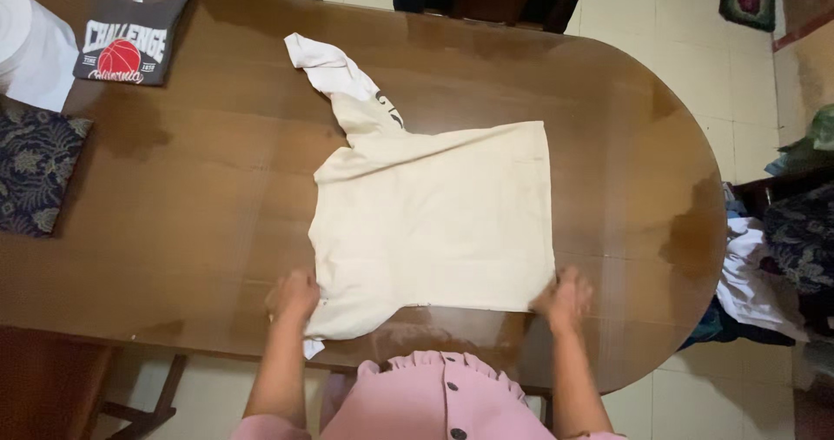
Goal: The person folds three garments on a wooden table. First, a patterned blue shirt is smoothed and folded into a compact rectangle. Next, a gray t-shirt is folded similarly. Finally, a cream-colored long-sleeve shirt is folded and placed on the table.
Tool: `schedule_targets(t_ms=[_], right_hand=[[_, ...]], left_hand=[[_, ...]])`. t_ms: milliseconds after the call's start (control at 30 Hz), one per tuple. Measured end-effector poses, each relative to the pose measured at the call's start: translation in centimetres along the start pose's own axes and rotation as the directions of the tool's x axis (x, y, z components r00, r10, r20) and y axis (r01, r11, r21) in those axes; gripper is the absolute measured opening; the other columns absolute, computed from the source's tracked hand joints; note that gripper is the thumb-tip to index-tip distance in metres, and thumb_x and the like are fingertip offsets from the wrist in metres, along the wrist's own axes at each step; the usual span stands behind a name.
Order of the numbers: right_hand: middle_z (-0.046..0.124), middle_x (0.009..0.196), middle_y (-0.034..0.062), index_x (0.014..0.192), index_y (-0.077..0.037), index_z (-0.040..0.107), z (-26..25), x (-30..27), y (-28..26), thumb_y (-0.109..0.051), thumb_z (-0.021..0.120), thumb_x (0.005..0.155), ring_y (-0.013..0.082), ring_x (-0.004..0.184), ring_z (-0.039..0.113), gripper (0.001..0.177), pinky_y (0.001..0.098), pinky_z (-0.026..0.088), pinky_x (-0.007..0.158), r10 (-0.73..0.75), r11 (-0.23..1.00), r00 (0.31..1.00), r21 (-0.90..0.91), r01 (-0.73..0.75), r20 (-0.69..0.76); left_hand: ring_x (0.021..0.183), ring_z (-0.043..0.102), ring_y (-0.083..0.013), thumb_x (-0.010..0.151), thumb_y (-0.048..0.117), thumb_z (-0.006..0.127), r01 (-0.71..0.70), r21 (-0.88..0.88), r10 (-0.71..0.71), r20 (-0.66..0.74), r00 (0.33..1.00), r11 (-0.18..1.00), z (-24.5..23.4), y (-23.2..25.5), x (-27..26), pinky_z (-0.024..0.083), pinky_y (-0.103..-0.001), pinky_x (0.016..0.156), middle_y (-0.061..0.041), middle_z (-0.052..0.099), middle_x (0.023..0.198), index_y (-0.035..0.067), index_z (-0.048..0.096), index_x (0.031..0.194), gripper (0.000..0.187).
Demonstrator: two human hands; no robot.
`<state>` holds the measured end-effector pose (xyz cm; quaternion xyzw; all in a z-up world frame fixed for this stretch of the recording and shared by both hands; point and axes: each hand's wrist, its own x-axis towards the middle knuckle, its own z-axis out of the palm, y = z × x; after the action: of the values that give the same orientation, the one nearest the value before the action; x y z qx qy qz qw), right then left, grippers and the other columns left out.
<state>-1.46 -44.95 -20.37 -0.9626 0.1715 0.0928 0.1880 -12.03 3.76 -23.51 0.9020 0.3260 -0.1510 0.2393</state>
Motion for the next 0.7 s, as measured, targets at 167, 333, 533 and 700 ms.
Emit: schedule_targets(t_ms=[167,333,533,700], right_hand=[[0.057,0.140,0.0184,0.124,-0.004,0.057,3.3,-1.2,-9.2,-0.010,0.044,0.104,0.0270,0.127,0.056,0.024,0.0382,0.046,0.118,-0.210,0.970,0.965,-0.093,0.226,0.156],[0.003,0.165,0.0264,0.157,0.004,0.010,6.0,-2.1,-6.8,-0.046,0.040,0.101,0.0406,0.151,0.002,0.081,0.0591,0.008,0.119,-0.519,0.824,0.855,-0.271,0.498,-0.006],[0.012,0.169,0.0195,0.160,-0.009,0.023,5.4,2.7,0.9,-0.045,0.041,0.102,0.0390,0.154,0.012,0.070,0.0604,0.009,0.121,-0.130,0.934,0.983,-0.350,0.076,-0.132],[0.038,0.161,0.0208,0.149,-0.009,0.052,4.6,12.0,-5.3,-0.019,0.047,0.103,0.0417,0.145,0.037,0.046,0.0537,0.030,0.119,-0.175,0.971,0.939,0.106,0.214,-0.295]], left_hand=[[0.145,0.045,-0.0373,0.092,0.023,0.059,-0.369,0.169,0.406,-0.369,0.836,0.914,3.3,9.6,-0.5,0.041,-0.047,0.115,-0.018,0.047,0.155,0.015,0.065,0.126,0.035],[0.146,0.026,-0.0428,0.093,0.050,0.047,-0.383,0.282,0.464,-0.333,0.821,0.880,7.2,8.2,0.3,0.016,-0.063,0.117,-0.019,0.025,0.162,0.021,0.030,0.155,0.071],[0.149,0.027,-0.0559,0.100,0.040,0.055,0.124,0.201,0.014,-0.575,0.818,0.972,3.9,0.4,5.8,0.013,-0.070,0.114,-0.031,0.030,0.164,0.005,0.034,0.160,0.073],[0.136,0.047,-0.0442,0.098,0.029,0.064,-0.084,0.004,0.071,-0.580,0.812,0.996,-0.2,5.9,15.1,0.034,-0.063,0.110,-0.023,0.058,0.136,0.007,0.067,0.126,0.035]])
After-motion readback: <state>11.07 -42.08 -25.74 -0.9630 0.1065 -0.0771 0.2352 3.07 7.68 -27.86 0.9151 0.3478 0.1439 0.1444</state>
